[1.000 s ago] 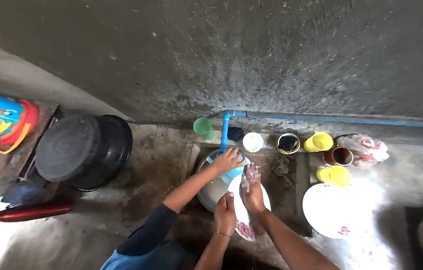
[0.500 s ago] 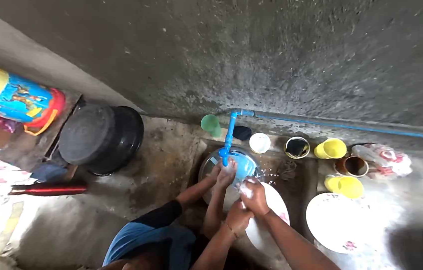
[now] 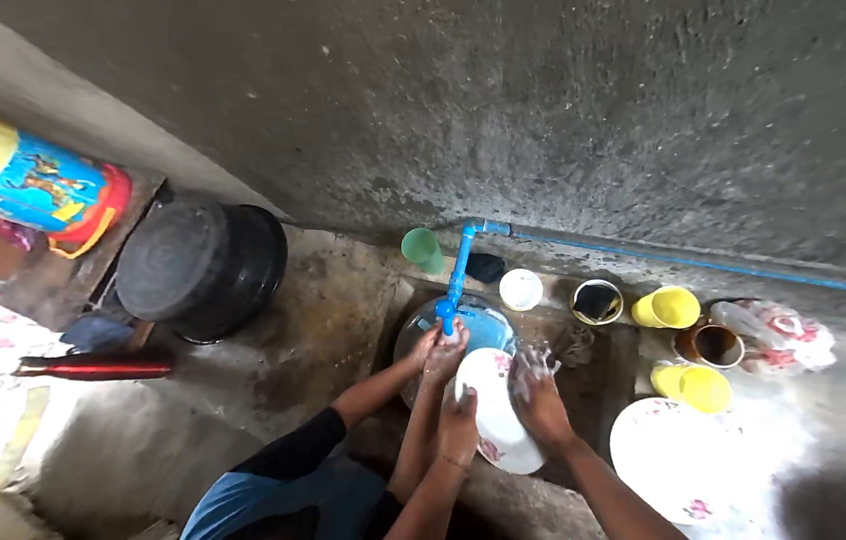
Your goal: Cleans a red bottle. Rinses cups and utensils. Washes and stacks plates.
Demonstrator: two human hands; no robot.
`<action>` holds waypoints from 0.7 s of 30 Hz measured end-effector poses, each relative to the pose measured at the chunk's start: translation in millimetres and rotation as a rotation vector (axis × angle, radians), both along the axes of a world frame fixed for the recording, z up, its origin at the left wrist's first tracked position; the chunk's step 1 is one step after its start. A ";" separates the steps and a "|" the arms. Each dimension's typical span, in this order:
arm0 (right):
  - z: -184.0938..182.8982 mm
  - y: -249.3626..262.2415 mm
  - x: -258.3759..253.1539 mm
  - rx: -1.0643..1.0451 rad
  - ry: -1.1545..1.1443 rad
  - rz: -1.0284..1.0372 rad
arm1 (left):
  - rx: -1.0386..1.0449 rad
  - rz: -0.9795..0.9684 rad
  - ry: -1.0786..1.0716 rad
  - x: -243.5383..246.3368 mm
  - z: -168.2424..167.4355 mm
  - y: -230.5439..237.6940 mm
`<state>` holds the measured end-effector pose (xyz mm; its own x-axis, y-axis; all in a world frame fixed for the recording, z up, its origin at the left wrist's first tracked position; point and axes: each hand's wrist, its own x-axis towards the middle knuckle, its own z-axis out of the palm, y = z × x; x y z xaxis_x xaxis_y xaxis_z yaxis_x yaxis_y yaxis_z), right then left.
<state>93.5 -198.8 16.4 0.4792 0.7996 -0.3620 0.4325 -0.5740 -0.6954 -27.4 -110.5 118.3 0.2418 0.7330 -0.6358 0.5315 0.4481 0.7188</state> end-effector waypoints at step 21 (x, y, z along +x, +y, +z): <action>33.5 45.4 -10.9 0.229 -0.034 -0.255 | 0.102 -0.105 -0.088 -3.1 18.1 -11.9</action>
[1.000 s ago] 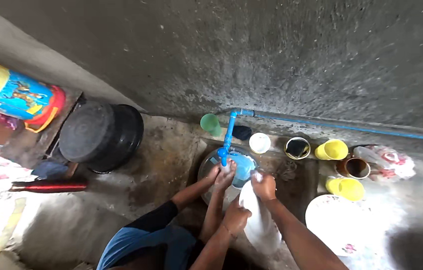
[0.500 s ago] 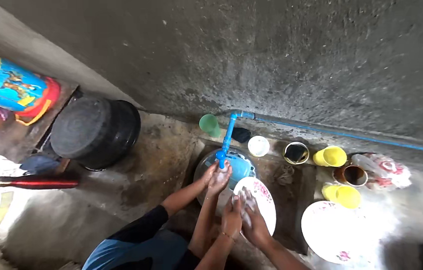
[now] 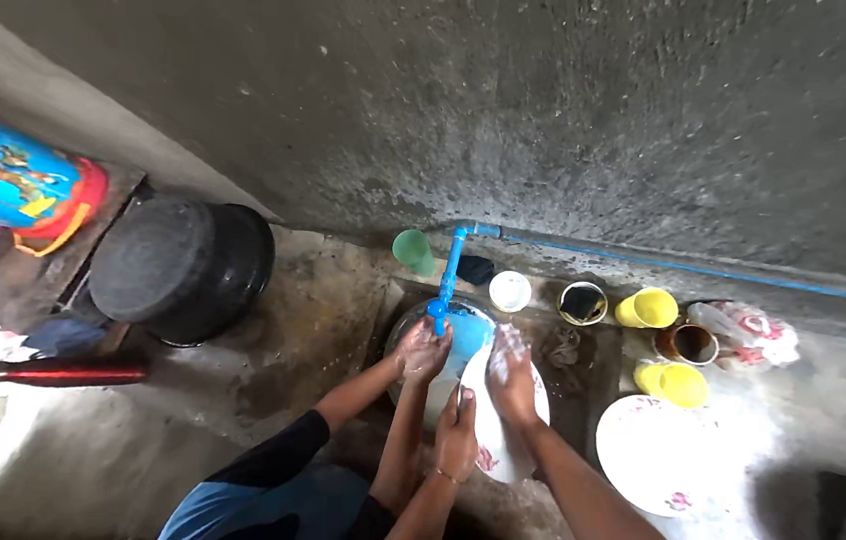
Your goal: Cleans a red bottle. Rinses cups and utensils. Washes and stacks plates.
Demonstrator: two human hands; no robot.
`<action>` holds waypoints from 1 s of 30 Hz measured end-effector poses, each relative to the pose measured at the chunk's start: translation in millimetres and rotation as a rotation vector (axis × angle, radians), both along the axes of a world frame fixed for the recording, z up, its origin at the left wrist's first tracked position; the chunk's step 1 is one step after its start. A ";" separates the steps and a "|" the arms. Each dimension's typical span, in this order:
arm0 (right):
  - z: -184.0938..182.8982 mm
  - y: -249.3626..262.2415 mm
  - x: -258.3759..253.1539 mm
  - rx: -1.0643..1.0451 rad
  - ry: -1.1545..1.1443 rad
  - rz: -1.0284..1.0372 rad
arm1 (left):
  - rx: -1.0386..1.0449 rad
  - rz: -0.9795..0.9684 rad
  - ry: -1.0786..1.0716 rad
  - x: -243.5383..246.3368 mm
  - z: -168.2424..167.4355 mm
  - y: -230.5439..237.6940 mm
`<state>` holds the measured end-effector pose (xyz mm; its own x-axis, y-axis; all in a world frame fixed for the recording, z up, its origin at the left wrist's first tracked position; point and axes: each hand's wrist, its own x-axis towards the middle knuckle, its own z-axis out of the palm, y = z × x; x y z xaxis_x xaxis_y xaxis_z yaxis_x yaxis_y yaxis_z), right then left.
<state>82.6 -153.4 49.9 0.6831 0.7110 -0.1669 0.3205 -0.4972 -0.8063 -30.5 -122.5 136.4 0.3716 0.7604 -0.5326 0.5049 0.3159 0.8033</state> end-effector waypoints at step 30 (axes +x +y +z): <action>75.7 65.0 -21.5 0.089 0.078 0.160 | -0.069 0.097 -0.131 -7.8 -22.5 0.5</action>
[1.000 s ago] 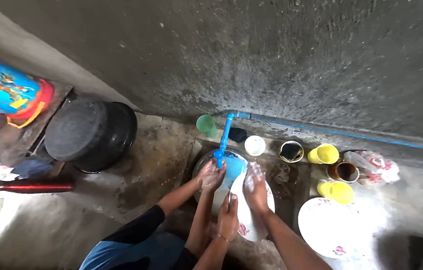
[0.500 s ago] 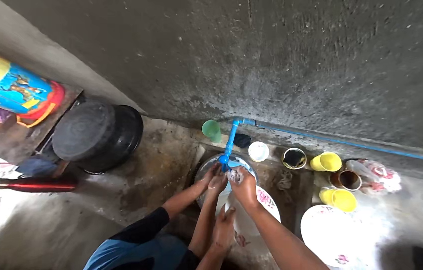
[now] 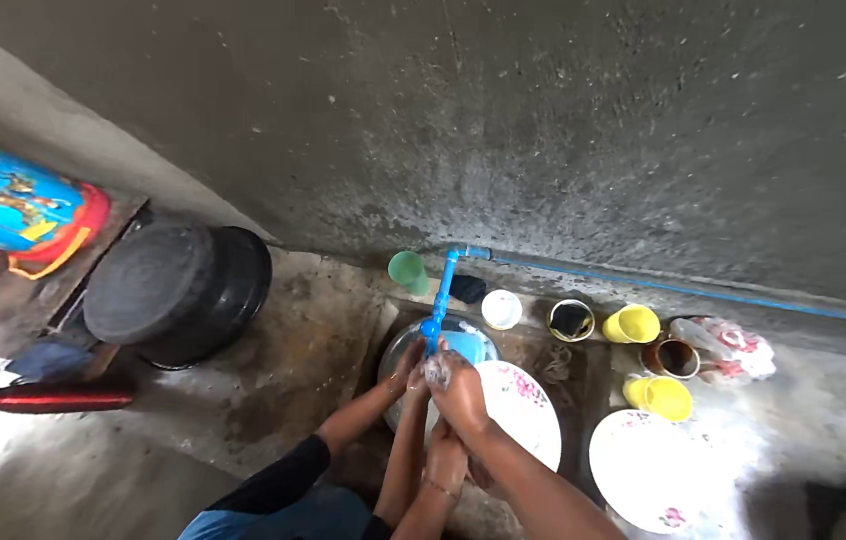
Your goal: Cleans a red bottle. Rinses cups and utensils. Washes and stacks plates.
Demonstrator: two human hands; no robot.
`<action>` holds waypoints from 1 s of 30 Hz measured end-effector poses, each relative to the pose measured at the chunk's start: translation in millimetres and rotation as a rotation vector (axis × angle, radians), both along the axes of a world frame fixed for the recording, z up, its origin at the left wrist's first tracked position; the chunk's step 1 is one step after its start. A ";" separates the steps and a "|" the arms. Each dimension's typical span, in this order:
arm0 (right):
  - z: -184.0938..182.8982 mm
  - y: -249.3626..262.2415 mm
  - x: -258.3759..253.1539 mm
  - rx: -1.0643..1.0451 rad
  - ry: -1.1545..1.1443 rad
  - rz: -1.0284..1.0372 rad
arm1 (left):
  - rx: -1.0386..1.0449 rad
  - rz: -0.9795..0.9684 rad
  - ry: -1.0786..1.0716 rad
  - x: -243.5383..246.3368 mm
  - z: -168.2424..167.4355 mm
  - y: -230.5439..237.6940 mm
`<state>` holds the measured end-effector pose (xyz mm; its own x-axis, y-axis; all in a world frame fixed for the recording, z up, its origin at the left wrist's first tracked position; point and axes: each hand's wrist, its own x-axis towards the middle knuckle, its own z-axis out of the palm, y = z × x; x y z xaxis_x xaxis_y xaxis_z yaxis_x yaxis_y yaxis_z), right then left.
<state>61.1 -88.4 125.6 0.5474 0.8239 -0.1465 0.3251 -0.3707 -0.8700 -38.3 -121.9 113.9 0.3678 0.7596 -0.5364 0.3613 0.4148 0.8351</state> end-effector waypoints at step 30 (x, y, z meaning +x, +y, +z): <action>-43.0 -85.6 83.8 -0.205 0.163 -0.466 | 0.206 0.165 0.134 13.5 23.1 10.9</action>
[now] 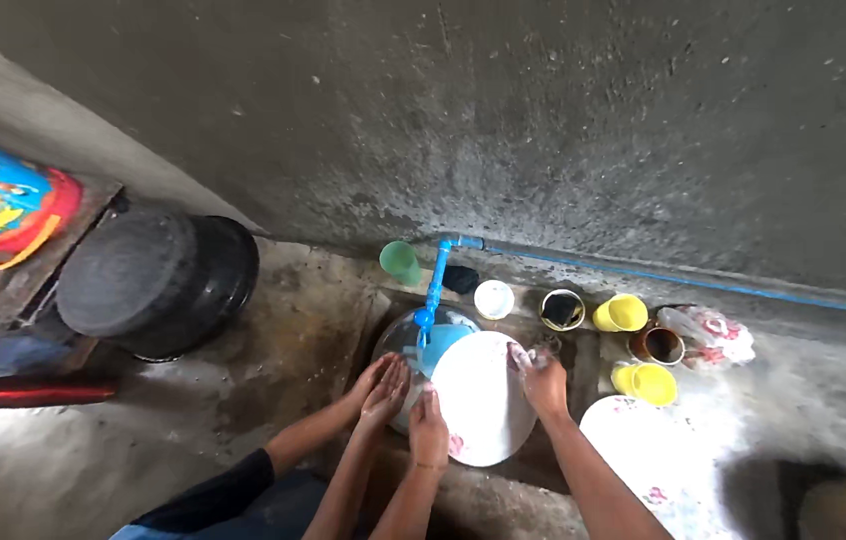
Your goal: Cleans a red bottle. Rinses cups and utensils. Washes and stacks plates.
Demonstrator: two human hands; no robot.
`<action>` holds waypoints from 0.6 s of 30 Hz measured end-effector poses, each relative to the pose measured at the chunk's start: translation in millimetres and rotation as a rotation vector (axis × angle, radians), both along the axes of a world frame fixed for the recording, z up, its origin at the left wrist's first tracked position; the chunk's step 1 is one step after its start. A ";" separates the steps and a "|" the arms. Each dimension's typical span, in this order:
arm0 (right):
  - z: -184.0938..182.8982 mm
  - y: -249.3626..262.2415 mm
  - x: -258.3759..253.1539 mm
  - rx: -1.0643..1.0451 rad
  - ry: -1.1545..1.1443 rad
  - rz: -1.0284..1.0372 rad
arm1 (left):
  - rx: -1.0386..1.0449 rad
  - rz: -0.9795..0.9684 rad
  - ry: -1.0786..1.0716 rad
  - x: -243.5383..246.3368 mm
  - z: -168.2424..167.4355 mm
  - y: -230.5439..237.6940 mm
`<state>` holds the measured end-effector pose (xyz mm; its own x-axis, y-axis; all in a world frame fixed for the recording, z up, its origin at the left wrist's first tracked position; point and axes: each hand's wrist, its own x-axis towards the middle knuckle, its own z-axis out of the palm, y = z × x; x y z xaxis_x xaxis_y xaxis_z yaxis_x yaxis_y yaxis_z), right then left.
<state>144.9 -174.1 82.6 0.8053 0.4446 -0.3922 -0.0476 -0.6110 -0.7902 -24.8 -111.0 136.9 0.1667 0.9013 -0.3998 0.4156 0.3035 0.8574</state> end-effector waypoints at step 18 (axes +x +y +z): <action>31.2 -24.2 -34.8 0.356 -0.599 0.541 | -0.189 -0.660 -0.205 10.7 7.3 6.3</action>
<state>110.1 -198.3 113.8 0.4749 0.8397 0.2634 0.6605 -0.1423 -0.7372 -14.1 -104.7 144.3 0.7419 0.5051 -0.4410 0.3996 0.1951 0.8957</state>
